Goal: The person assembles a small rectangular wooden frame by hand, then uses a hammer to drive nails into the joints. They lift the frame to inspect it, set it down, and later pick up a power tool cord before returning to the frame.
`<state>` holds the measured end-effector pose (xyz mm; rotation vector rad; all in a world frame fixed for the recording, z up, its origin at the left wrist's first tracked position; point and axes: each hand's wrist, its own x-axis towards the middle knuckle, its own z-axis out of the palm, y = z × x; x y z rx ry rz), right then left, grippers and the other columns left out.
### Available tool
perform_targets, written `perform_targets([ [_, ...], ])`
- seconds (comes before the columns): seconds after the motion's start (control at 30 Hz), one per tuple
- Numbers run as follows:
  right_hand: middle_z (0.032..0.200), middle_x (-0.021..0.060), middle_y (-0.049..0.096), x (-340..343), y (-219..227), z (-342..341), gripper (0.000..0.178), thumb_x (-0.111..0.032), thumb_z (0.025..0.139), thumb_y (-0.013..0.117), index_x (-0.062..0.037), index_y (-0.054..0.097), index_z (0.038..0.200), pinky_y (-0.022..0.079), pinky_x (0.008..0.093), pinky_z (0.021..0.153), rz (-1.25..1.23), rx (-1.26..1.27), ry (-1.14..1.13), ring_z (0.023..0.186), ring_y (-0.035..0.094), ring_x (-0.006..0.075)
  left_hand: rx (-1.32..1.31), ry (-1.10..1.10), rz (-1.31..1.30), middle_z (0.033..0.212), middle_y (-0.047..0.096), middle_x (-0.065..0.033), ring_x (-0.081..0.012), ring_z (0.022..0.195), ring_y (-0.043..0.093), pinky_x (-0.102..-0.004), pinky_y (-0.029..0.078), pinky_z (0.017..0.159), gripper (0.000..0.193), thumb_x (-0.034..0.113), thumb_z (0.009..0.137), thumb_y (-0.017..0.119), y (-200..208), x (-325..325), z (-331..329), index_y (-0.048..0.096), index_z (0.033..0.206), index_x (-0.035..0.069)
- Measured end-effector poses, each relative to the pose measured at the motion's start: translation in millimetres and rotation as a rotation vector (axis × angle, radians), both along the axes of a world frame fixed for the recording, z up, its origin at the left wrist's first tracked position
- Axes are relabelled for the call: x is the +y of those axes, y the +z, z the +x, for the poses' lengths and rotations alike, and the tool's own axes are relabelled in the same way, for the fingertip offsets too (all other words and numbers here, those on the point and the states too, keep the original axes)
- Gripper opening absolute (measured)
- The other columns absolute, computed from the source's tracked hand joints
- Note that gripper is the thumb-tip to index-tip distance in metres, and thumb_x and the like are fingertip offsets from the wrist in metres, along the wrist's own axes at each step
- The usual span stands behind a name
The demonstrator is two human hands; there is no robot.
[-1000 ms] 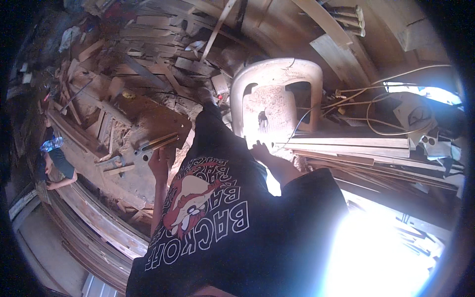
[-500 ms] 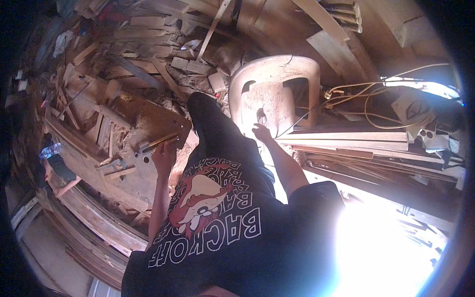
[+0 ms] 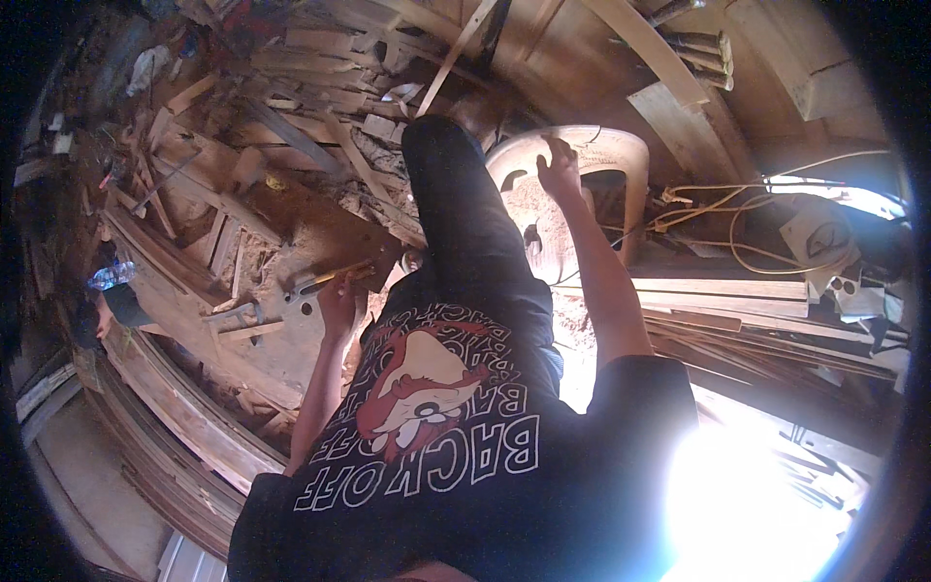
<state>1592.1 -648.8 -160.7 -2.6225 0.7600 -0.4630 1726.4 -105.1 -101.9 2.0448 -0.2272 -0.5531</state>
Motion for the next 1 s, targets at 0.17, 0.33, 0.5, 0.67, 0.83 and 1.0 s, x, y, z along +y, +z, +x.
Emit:
perform_targets([
  [0.17,0.14,0.0248,0.058,8,18,34,0.051,-0.022,0.093,0.069,-0.0168,0.059,0.143,0.045,0.055,0.114,0.113,0.089,-0.107,0.13,0.054,0.047,0.062,0.006,-0.175,0.091,0.078,-0.0103,-0.0155,0.081,0.073,-0.0323,0.057,0.074,0.031,0.026,0.109,0.062,-8,-27,19,0.075,0.112,-0.002],
  [0.33,0.138,0.0206,0.056,-2,30,49,0.04,-0.014,0.091,0.067,-0.0161,0.066,0.131,0.046,0.054,0.111,-0.026,0.009,-0.052,0.13,0.053,0.042,0.209,0.208,-0.247,0.083,0.076,-0.0072,-0.0118,0.073,0.068,-0.0289,0.054,0.068,0.031,0.026,0.106,0.064,-22,-46,34,0.077,0.111,-0.001],
  [0.5,0.139,0.0176,0.058,-31,34,117,0.036,-0.022,0.097,0.059,-0.0155,0.066,0.132,0.038,0.0573,0.118,-0.08,0.226,0.024,0.133,0.051,0.0413,0.166,0.26,-0.201,0.081,0.071,-0.0048,-0.0127,0.072,0.068,-0.029,0.055,0.062,0.026,0.024,0.109,0.062,-18,-82,61,0.074,0.117,0.002],
  [0.67,0.136,0.0262,0.063,-74,12,246,0.04,-0.023,0.097,0.064,-0.0133,0.068,0.135,0.043,0.0539,0.114,0.011,0.533,0.296,0.131,0.057,0.0416,0.05,0.227,-0.137,0.097,0.077,-0.012,-0.0185,0.083,0.073,-0.034,0.058,0.072,0.028,0.027,0.104,0.067,-11,-136,95,0.076,0.118,0.004],
  [0.83,0.138,0.0261,0.063,-93,-29,349,0.057,-0.032,0.094,0.071,-0.0072,0.06,0.144,0.047,0.0459,0.113,0.459,0.738,0.327,0.128,0.062,0.0405,0.218,0.263,-0.138,0.096,0.076,-0.0122,-0.0187,0.082,0.073,-0.0343,0.059,0.07,0.029,0.027,0.104,0.068,-1,-186,129,0.073,0.125,0.008],
  [1.0,0.149,0.0233,0.056,-80,-4,352,0.083,-0.023,0.083,0.08,-0.0071,0.045,0.157,0.043,0.0464,0.116,0.449,0.633,0.707,0.137,0.055,0.0417,0.282,0.17,-0.055,0.101,0.076,-0.0146,-0.0234,0.085,0.074,-0.0354,0.059,0.077,0.035,0.031,0.104,0.067,27,-227,168,0.07,0.132,0.011],
])
